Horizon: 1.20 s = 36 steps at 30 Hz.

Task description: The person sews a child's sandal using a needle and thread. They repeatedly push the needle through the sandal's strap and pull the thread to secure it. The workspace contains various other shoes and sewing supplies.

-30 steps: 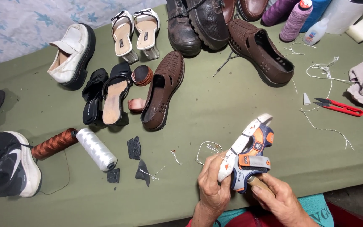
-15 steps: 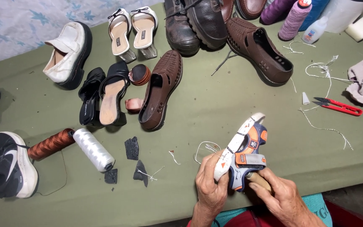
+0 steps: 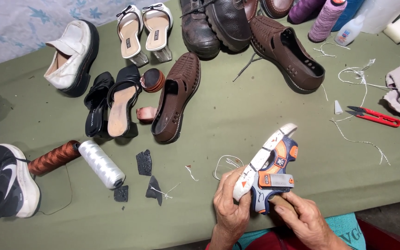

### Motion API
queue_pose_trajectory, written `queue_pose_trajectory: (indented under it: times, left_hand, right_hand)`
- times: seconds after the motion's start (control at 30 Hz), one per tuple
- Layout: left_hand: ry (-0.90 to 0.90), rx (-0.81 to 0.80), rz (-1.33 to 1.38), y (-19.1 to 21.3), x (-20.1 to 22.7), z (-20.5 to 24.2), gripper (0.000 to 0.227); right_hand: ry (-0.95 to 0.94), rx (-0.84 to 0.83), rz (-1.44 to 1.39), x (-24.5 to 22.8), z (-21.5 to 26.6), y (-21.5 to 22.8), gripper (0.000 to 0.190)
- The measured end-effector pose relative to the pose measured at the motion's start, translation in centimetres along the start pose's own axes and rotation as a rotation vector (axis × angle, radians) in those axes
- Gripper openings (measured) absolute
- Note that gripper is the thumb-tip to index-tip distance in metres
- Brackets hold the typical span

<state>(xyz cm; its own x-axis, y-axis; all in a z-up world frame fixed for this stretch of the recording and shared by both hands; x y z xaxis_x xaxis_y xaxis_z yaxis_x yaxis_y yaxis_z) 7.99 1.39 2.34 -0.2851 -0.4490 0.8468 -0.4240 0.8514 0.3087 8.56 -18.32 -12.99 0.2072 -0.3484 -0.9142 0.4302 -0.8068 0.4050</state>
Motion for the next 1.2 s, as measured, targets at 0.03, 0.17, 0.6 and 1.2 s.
queue_pose_trajectory:
  times: [0.03,0.17,0.6,1.2]
  left_hand:
    - [0.001,-0.001,0.001,-0.1,-0.4,0.2,0.028]
    - [0.037,0.004,-0.015,-0.3,-1.9,0.8,0.027]
    - [0.115,0.062,-0.008,-0.2,-4.1,0.9,0.029]
    - [-0.314,0.070,-0.080,0.0,2.4,1.1,0.022]
  right_hand:
    - [-0.001,0.000,0.000,-0.6,-0.2,-0.2,0.028]
    - [0.274,0.189,0.227,-5.4,-0.7,0.7,0.023]
    - [0.280,0.200,0.316,-4.4,-1.7,1.1,0.035]
    - [0.154,0.036,0.275,0.8,0.7,0.3,0.012]
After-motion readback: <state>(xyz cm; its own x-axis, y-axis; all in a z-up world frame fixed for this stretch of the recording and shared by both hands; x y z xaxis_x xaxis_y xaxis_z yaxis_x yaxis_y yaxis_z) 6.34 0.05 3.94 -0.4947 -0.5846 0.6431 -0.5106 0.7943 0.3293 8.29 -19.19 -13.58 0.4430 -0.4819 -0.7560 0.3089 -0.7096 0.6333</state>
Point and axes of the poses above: each hand's wrist, its own z-axis away from the middle knuckle, its own y-axis out of the back of the hand, x = y × z, the point moved 9 cm from there along -z, towards the middle knuckle, and after that the axes turned 5 degrees about y, right-handed, at the moved point
